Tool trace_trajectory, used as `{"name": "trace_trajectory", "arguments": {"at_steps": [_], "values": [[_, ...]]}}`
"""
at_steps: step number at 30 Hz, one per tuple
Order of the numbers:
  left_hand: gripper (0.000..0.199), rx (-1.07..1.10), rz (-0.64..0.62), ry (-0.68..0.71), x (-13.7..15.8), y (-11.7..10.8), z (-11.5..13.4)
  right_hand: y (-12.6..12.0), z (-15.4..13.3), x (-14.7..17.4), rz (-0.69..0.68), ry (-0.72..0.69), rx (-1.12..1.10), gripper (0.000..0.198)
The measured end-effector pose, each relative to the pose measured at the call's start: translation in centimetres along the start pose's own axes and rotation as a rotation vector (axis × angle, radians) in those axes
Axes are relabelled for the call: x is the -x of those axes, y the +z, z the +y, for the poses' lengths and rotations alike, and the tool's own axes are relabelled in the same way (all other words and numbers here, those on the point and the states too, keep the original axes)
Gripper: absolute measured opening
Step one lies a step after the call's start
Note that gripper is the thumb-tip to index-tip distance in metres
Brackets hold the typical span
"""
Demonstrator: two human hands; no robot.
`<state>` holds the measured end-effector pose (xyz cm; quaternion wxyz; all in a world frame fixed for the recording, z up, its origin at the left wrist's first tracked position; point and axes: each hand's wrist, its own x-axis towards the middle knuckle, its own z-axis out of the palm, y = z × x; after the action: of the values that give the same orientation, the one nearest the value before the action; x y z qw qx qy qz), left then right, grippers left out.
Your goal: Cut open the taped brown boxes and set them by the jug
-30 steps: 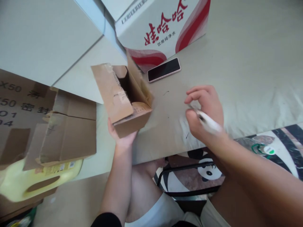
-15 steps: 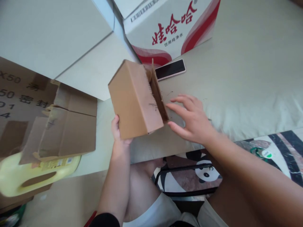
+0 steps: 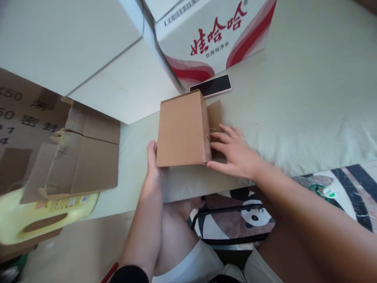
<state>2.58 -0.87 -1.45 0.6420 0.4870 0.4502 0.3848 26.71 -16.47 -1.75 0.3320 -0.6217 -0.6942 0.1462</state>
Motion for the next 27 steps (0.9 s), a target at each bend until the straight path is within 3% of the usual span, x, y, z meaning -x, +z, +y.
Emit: {"name": "trace_trajectory", "arguments": {"at_steps": [2,4,8,12,18,20,22,24,27], "values": [[0.063,0.031,0.07,-0.011,-0.1,-0.1,-0.1,0.0,-0.2,0.0,0.02,-0.027,-0.07,0.074],[0.06,0.067,0.14,0.062,-0.2,-0.1,0.0,-0.2,-0.4,-0.1,0.063,-0.032,-0.147,0.081],[0.056,0.099,0.199,0.248,0.0,-0.2,0.8,-0.6,-0.7,-0.1,0.101,-0.01,-0.243,0.062],[0.056,0.124,0.21,0.34,0.3,-0.2,1.1,-0.3,-0.5,0.0,0.12,0.068,-0.278,0.053],[0.082,0.043,0.136,0.13,0.3,-0.3,-0.4,0.1,-0.2,-0.1,0.035,0.193,-0.309,0.043],[0.085,0.015,0.147,0.154,0.1,-0.2,-0.5,0.1,-0.4,-0.2,0.035,0.232,-0.344,0.033],[0.073,0.003,0.174,0.253,0.0,-0.1,-0.2,-0.1,-0.7,-0.4,0.107,0.307,-0.37,0.03],[0.058,0.022,0.202,0.33,0.0,0.1,0.4,-0.3,-0.9,-0.5,0.263,0.394,-0.353,0.041],[0.045,0.1,0.174,0.261,0.3,0.0,1.3,-0.6,-0.9,-0.6,0.478,0.407,-0.442,0.054]]}}
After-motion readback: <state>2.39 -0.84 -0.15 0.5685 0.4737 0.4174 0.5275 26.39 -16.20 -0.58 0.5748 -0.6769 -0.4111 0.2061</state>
